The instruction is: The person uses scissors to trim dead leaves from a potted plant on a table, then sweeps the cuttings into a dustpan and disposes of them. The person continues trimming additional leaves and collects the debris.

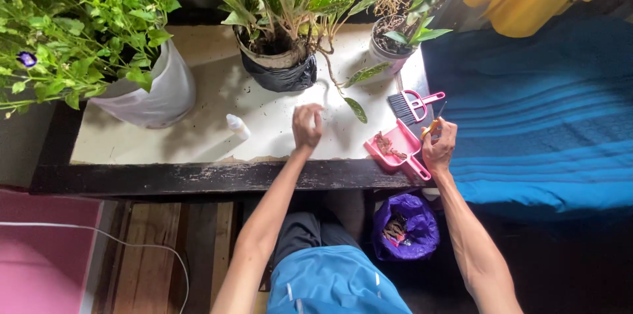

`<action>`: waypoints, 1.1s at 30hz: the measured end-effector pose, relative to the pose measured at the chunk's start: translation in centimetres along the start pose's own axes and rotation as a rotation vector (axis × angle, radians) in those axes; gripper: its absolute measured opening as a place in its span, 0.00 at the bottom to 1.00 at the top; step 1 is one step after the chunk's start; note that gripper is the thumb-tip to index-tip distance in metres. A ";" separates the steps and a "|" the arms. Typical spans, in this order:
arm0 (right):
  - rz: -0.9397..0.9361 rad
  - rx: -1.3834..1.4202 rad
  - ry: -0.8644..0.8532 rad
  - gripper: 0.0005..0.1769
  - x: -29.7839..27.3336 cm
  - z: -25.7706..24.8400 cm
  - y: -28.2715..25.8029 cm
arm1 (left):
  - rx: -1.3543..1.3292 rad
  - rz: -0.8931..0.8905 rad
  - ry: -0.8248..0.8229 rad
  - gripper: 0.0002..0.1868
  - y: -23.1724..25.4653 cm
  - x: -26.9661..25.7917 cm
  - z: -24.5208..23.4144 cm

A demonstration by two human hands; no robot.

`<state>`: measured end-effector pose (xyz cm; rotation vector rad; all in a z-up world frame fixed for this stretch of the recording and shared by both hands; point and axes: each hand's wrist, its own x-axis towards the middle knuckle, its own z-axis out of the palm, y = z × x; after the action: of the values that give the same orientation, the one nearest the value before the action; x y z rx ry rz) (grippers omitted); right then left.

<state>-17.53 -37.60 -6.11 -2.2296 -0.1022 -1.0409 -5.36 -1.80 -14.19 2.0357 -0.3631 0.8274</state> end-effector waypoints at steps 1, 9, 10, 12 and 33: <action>-0.002 0.001 -0.004 0.25 -0.1 0.0 -0.3 | 0.001 -0.004 0.002 0.14 1.7 1.3 -1.6; 0.000 0.028 0.032 0.25 0.5 -0.4 -1.4 | 0.025 -0.609 0.174 0.07 5.2 8.4 -5.5; 0.000 0.030 0.032 0.25 0.6 -0.4 -1.3 | 0.027 -0.609 0.174 0.07 5.3 8.9 -5.5; -0.001 0.040 0.059 0.26 0.7 -0.3 -1.1 | 0.110 -0.595 0.177 0.06 5.7 9.8 -5.7; 0.080 0.091 0.022 0.28 0.7 -0.3 -1.5 | 0.474 -0.320 0.457 0.03 1.2 12.4 -1.2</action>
<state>-17.74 -36.75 -4.69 -2.1227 -0.0500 -0.9973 2.62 -0.85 -4.62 2.1597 0.4439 1.2152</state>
